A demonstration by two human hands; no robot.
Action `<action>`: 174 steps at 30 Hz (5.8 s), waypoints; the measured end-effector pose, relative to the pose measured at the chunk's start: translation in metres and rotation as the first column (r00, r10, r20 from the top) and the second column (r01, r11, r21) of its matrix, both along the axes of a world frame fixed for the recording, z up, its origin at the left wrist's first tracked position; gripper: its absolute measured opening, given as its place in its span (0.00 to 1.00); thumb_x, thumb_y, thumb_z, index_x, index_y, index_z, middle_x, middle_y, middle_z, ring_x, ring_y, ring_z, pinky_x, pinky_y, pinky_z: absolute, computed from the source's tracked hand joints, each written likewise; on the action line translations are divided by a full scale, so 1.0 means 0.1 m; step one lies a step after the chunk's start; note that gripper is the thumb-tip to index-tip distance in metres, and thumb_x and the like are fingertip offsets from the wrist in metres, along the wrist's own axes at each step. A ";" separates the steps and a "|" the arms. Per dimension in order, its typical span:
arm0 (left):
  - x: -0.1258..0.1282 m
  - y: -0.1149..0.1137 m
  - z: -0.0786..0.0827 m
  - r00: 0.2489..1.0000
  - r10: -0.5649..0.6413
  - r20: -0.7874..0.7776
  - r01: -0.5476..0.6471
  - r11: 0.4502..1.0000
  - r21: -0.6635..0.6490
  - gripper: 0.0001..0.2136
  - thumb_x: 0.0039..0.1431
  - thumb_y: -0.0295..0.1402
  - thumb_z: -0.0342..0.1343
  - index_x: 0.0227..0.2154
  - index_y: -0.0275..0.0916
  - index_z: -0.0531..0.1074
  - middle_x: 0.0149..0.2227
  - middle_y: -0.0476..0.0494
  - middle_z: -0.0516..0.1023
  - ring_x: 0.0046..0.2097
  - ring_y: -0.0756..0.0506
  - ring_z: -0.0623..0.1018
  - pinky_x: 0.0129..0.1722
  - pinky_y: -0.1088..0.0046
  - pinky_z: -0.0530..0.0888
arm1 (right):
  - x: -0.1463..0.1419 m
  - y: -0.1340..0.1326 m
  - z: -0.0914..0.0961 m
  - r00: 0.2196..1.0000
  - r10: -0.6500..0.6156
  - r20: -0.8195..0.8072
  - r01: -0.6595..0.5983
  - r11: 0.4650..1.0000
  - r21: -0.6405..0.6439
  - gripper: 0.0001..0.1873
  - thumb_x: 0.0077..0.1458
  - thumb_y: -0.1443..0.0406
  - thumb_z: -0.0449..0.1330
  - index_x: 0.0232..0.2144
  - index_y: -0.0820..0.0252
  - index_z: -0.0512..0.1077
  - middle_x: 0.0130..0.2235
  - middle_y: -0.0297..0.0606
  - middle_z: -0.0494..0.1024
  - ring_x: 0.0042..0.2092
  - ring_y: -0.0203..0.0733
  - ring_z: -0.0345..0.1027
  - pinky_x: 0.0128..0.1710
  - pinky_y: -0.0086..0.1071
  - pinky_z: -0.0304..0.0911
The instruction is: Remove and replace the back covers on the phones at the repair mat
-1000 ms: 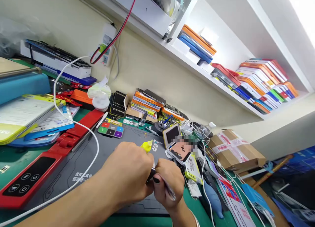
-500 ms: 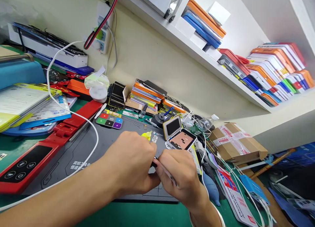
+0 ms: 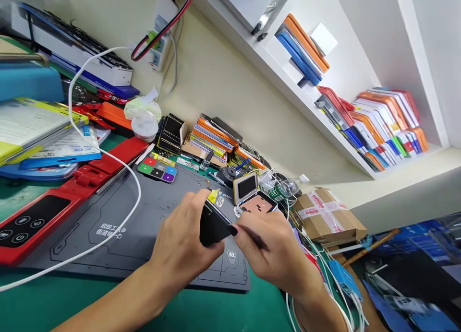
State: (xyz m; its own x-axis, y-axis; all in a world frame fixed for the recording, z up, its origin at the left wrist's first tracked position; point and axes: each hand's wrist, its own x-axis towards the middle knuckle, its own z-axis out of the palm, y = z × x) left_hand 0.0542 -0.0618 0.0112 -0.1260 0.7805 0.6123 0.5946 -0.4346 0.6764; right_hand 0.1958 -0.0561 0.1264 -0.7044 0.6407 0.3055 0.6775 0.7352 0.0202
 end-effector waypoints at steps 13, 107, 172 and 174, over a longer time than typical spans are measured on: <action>0.05 0.07 0.03 0.998 0.009 -0.056 -0.012 0.999 -0.052 0.27 0.48 0.31 0.52 0.52 0.41 0.51 0.39 0.43 0.70 0.36 0.41 0.76 0.31 0.65 0.74 | -0.08 0.09 -0.06 0.999 0.049 -0.009 -0.048 0.997 0.059 0.17 0.59 0.70 0.53 0.18 0.59 0.60 0.17 0.25 0.53 0.18 0.29 0.45 0.19 0.28 0.44; -0.01 0.07 0.03 0.994 -0.062 -0.088 0.059 0.998 -0.037 0.28 0.50 0.38 0.55 0.53 0.41 0.52 0.47 0.40 0.71 0.41 0.41 0.77 0.30 0.68 0.74 | 0.11 -0.08 -0.47 0.931 -0.229 -0.283 0.112 0.920 -0.376 0.21 0.61 0.63 0.53 0.16 0.59 0.61 0.11 0.26 0.64 0.13 0.27 0.55 0.16 0.24 0.50; -0.84 0.35 -0.08 0.798 -0.358 -0.484 0.009 0.811 -0.586 0.29 0.46 0.35 0.49 0.54 0.31 0.62 0.49 0.32 0.67 0.50 0.34 0.72 0.43 0.58 0.72 | -0.18 0.60 -1.27 0.628 -0.556 -0.545 0.369 0.829 -0.420 0.10 0.44 0.66 0.62 0.33 0.61 0.69 0.37 0.41 0.75 0.39 0.44 0.69 0.41 0.36 0.65; -0.86 0.35 -0.12 0.796 -0.342 -0.500 0.005 0.829 -0.560 0.28 0.46 0.35 0.49 0.53 0.32 0.64 0.50 0.33 0.68 0.51 0.34 0.70 0.46 0.57 0.71 | -0.15 0.57 -1.25 0.624 -0.547 -0.557 0.336 0.832 -0.441 0.10 0.51 0.65 0.58 0.37 0.62 0.67 0.37 0.40 0.76 0.37 0.41 0.70 0.38 0.33 0.66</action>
State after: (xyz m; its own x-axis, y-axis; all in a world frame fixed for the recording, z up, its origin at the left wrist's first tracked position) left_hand -0.0321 -0.0267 -0.0006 0.2741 0.9612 0.0308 0.8809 -0.2638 0.3931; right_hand 0.1810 0.0011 0.0009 -0.0094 0.9458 0.3246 0.6841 0.2429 -0.6878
